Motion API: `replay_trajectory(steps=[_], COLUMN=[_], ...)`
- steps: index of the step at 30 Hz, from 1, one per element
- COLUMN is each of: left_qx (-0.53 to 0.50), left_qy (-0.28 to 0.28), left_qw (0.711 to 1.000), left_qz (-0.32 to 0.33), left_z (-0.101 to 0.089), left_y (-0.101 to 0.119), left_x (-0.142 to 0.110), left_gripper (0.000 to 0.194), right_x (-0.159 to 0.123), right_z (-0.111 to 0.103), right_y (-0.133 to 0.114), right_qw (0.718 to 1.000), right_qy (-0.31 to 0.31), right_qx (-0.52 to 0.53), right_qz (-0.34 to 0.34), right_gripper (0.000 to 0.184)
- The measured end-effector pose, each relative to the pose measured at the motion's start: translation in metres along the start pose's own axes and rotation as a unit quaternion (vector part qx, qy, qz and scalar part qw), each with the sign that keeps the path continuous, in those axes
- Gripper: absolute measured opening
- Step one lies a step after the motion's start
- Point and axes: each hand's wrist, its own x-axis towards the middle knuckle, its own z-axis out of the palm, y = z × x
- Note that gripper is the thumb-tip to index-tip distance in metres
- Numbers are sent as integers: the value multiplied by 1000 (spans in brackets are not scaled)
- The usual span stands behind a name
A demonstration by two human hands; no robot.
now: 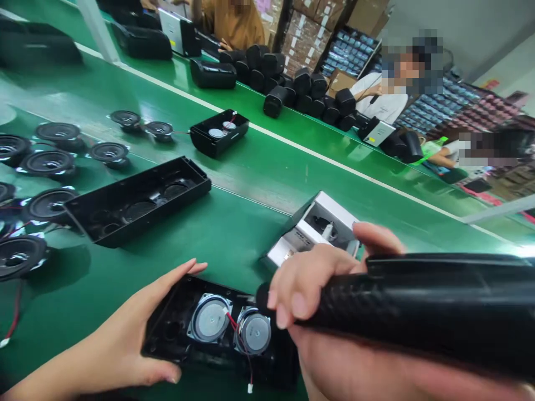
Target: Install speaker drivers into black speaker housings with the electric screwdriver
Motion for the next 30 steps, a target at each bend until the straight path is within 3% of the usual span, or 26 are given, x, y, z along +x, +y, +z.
replay_trajectory(steps=[1,3,6,9,13,30], left_qx=[-6,-14,-24,-34,-42,-54], left_qy=[-3,-8,-15,-13,-13,-11], left_qw=[1000,1000,999,999,998,997], left_qz=[3,13,26,34,40,60], left_z=[0,-1,-3,-3,-1,-1], left_y=[1,5,10,13,12,14], left_x=[1,2,5,6,6,9], left_gripper=[138,137,136,140,144,145], right_x=[-2,-5,-6,-6,-8,-13], right_z=[11,28,40,40,42,41], right_y=[3,16,41,58,68,66], right_qw=[1000,997,991,985,987,983], right_qy=[-15,-35,-92,-136,-140,-154], right_qx=[18,62,94,85,73,63], right_qz=[4,0,29,56,40,73], right_gripper=[23,44,66,68,69,67])
